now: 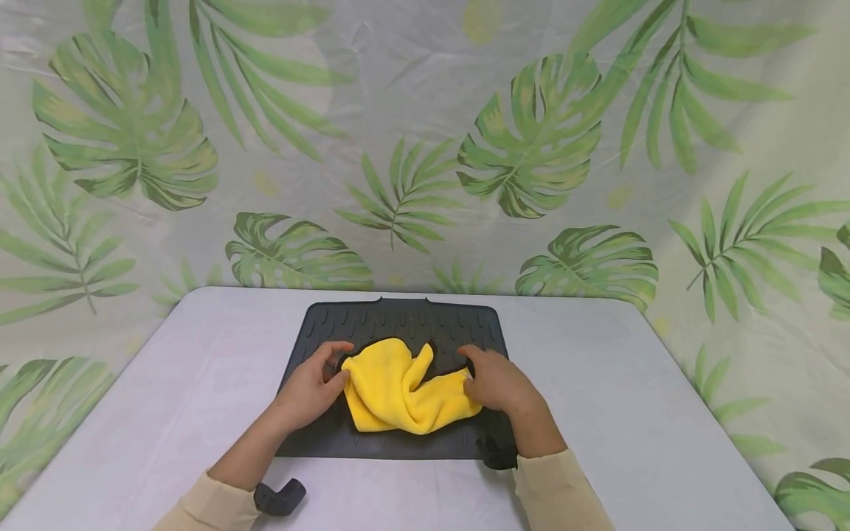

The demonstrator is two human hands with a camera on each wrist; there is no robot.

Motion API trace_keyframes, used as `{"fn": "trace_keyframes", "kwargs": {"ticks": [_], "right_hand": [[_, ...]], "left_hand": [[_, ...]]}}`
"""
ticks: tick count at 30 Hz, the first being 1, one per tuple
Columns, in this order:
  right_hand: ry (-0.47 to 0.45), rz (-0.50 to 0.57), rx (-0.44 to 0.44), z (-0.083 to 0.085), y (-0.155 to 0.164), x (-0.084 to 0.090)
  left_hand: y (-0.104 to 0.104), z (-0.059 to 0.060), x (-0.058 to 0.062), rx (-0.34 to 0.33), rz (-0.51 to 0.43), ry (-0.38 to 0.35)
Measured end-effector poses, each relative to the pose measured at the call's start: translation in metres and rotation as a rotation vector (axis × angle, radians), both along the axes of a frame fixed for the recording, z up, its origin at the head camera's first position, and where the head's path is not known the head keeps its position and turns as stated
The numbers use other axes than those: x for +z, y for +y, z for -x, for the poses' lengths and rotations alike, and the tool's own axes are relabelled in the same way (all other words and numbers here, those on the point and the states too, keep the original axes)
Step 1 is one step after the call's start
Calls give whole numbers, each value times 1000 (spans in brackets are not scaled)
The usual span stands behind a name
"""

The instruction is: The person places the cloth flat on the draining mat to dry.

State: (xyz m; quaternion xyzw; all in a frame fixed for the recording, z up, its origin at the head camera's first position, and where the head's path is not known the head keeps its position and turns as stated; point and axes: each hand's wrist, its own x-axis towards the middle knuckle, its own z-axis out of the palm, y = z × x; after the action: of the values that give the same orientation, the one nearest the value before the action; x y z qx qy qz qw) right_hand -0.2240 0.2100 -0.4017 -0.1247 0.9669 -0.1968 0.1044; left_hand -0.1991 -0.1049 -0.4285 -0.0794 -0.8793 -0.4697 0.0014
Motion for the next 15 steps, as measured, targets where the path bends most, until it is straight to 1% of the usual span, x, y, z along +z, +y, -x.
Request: {"fn": "trace_keyframes", "kwargs": {"ticks": [2,5,9,12,15], "right_hand": [[36,5,0,0,-1,-1],[103,36,11,0,-5,-3],[191,62,60,-1,-12,-5],[190,84,95,-1,-17,-8],[131,124,103,-2,-22,-11]], "left_hand": [[0,-1,1,-21,37,-31],[-1,-4,3,-72,105,-82],[-2,-8,7,-153,193,-142],[-2,-12,12,-192,241,-173],[-3,-15,17,-221,257,-230]]}}
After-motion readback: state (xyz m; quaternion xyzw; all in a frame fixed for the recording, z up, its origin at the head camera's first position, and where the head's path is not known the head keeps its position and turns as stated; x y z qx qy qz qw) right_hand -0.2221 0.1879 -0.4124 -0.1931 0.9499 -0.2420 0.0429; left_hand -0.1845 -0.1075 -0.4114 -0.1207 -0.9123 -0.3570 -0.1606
